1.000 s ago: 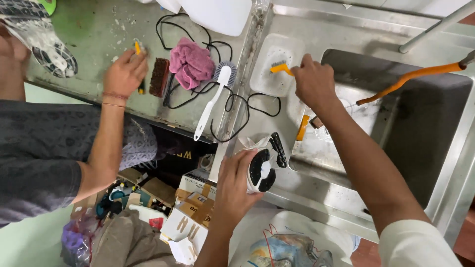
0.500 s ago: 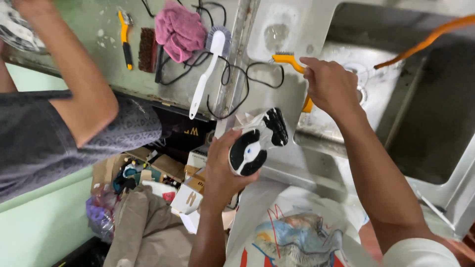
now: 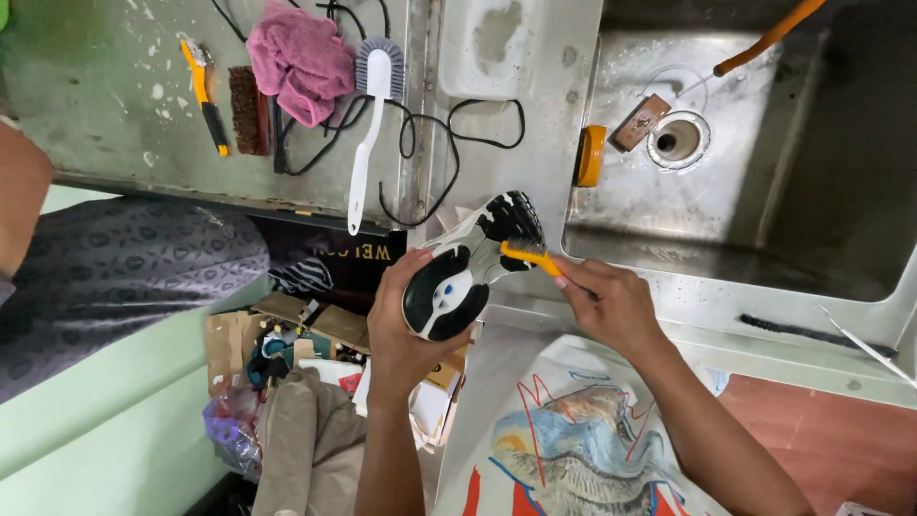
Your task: The person scrubs a white and black sneaker with a yellow brush over a stainless steel sink. They focus on the sole and sides of the shoe, occasionally rinsing it under running water from the faucet.
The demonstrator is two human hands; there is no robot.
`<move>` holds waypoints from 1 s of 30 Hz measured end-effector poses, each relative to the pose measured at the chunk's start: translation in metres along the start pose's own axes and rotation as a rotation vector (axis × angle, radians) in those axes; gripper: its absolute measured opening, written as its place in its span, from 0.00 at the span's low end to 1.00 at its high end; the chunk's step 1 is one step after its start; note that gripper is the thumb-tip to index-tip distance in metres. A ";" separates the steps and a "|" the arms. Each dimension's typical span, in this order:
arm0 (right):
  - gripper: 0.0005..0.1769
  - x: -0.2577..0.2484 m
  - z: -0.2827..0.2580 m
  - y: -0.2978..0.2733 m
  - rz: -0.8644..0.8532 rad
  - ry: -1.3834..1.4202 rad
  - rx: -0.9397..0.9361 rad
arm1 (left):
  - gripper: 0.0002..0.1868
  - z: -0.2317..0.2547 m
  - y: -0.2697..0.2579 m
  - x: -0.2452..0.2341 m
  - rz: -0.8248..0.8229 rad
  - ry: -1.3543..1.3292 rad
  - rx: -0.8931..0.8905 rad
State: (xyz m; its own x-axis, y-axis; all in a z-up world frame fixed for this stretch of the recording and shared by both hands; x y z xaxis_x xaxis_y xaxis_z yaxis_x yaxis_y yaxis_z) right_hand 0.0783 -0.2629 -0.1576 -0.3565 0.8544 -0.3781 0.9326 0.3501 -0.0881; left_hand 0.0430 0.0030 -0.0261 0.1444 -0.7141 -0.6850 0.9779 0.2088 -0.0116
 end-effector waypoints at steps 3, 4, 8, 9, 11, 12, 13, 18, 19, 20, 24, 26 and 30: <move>0.17 0.015 -0.033 -0.004 -0.029 -0.020 -0.025 | 0.49 0.001 -0.001 -0.004 0.005 -0.032 -0.008; 0.17 0.011 -0.032 -0.008 -0.032 -0.020 -0.020 | 0.49 -0.001 -0.007 -0.003 0.002 -0.033 -0.013; 0.13 -0.003 -0.029 0.001 0.007 -0.155 -0.007 | 0.47 -0.003 -0.006 0.000 0.021 -0.020 0.040; 0.12 -0.003 -0.029 0.000 0.000 -0.129 -0.011 | 0.46 -0.002 -0.007 0.002 0.023 -0.035 0.047; 0.11 0.006 -0.031 -0.006 -0.030 -0.066 -0.017 | 0.46 -0.005 -0.011 0.003 0.005 -0.037 0.051; 0.10 0.011 -0.032 -0.007 -0.055 0.001 -0.028 | 0.46 -0.006 -0.011 0.004 -0.012 -0.034 0.062; 0.10 0.009 -0.021 -0.004 -0.062 -0.003 -0.037 | 0.46 -0.005 -0.009 0.004 -0.001 -0.035 0.060; 0.10 0.015 -0.011 -0.003 -0.027 -0.003 -0.014 | 0.47 -0.001 -0.006 0.005 -0.008 -0.036 0.115; 0.10 0.014 -0.018 -0.002 -0.026 -0.002 -0.013 | 0.47 -0.002 -0.004 0.004 -0.010 -0.036 0.115; 0.08 0.011 -0.026 -0.001 -0.009 -0.003 -0.027 | 0.46 -0.003 -0.003 0.004 -0.010 -0.036 0.123; 0.09 -0.007 0.011 -0.010 0.116 -0.137 0.017 | 0.47 0.004 -0.001 0.004 -0.013 -0.010 0.141; 0.05 0.000 -0.010 -0.014 0.099 -0.094 0.007 | 0.47 0.003 0.000 0.005 -0.013 -0.023 0.138; 0.07 0.013 -0.017 -0.022 0.113 0.003 0.000 | 0.46 0.006 0.001 0.001 -0.002 -0.004 0.143</move>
State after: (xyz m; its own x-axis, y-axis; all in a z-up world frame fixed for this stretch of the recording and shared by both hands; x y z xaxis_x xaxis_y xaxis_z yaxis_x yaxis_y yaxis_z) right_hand 0.0524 -0.2528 -0.1445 -0.2491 0.8897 -0.3827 0.9669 0.2513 -0.0449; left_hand 0.0454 -0.0013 -0.0229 0.1424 -0.7169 -0.6825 0.9898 0.1103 0.0906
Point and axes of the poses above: each hand's wrist, its own y-axis towards the middle knuckle, its own x-axis out of the palm, z = x × y, the point moved 9 cm from there along y, towards the middle knuckle, and after that the axes turned 8 degrees about y, right-handed, at the moved point
